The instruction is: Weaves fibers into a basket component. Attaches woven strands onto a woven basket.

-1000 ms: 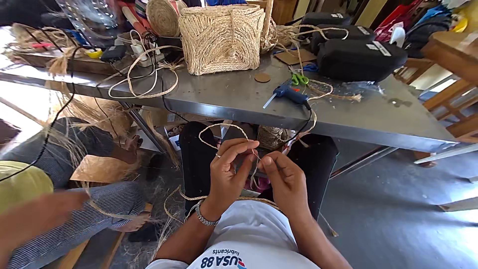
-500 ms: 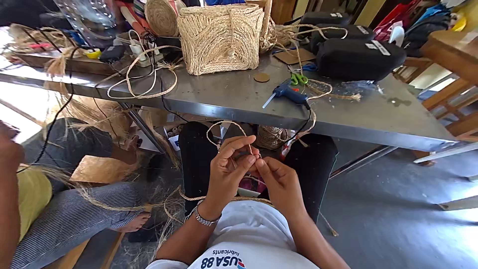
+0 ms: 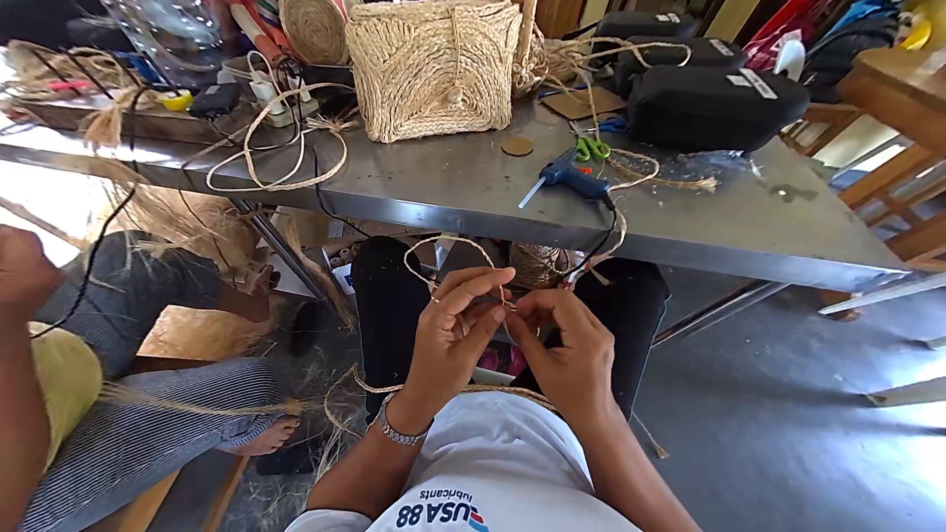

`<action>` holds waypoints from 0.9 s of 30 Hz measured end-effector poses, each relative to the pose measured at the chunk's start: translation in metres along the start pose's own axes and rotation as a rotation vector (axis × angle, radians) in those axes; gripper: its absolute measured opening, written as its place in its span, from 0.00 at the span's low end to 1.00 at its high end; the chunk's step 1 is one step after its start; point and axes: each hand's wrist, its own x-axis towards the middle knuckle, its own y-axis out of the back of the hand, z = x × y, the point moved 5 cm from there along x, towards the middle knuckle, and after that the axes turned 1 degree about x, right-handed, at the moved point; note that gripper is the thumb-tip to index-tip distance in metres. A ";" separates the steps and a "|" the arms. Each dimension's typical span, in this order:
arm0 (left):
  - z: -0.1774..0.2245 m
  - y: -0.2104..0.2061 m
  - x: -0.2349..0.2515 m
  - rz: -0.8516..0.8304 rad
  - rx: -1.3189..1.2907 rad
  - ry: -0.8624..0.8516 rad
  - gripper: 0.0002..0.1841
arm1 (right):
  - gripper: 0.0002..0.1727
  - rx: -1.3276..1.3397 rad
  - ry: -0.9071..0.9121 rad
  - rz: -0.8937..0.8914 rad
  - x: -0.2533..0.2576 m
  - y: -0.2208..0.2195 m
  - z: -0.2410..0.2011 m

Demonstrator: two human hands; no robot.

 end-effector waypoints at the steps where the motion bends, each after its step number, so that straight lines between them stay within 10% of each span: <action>1: 0.001 -0.001 0.000 -0.001 0.035 -0.019 0.20 | 0.07 -0.021 0.010 0.008 0.000 0.001 -0.001; 15: 0.006 -0.001 -0.001 0.012 0.218 -0.159 0.19 | 0.07 -0.054 0.006 0.027 0.001 0.009 -0.004; 27: 0.005 -0.002 -0.001 0.050 0.121 -0.139 0.19 | 0.12 0.509 -0.339 -0.184 -0.004 -0.003 0.004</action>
